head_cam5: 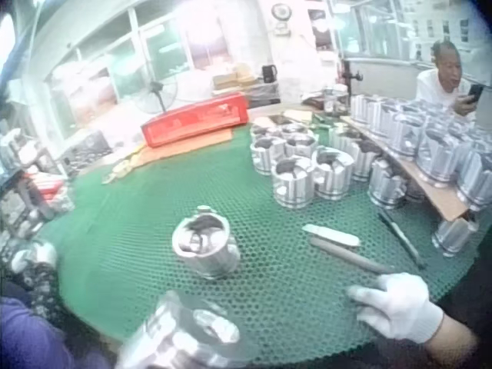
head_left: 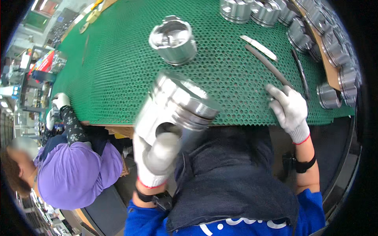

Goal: Deburring and smoothing the edges of metal engine pistons using a hand file and a scraping tool.

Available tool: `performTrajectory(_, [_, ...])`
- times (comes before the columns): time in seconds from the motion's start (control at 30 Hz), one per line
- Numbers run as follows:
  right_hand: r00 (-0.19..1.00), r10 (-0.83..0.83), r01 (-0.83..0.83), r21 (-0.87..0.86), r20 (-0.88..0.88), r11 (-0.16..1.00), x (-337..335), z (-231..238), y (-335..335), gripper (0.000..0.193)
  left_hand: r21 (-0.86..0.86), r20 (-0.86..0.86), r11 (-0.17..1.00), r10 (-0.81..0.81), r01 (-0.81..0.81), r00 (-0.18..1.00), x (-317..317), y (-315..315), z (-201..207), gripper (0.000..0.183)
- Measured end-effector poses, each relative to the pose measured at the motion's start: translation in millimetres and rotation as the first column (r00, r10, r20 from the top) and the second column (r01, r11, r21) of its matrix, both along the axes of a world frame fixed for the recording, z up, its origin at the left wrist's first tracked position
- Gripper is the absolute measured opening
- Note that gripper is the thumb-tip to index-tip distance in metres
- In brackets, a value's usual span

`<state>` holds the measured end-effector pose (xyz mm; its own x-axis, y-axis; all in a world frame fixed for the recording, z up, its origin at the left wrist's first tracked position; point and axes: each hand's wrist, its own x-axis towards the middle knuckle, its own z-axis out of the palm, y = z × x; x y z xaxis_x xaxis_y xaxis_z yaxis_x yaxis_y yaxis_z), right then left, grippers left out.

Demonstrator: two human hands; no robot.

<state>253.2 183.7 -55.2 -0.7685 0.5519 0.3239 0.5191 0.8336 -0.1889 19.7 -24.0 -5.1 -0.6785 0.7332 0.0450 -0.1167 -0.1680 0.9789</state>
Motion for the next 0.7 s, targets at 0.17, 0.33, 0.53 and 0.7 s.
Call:
performTrajectory(0.17, [0.979,0.108,-0.178,-0.479,-0.17,0.859,-5,21,-7,0.037,-0.498,-0.865,0.855,-0.502,-0.143,0.01,-22,19,21,0.058])
performTrajectory(0.33, [0.977,-0.083,-0.185,-0.975,-0.196,0.125,-12,60,-14,0.038,-0.343,-0.938,0.937,-0.345,0.062,0.021,-76,11,-12,0.027])
performTrajectory(0.53, [0.89,0.267,-0.318,-0.084,-0.37,0.944,-68,21,-3,0.041,0.022,-0.94,0.994,-0.017,0.109,0.341,-60,79,-19,0.013])
performTrajectory(0.7, [0.913,0.338,-0.315,0.13,-0.228,0.94,-82,13,7,0.029,-0.127,-0.948,0.987,-0.151,0.101,0.28,-52,88,-11,0.009])
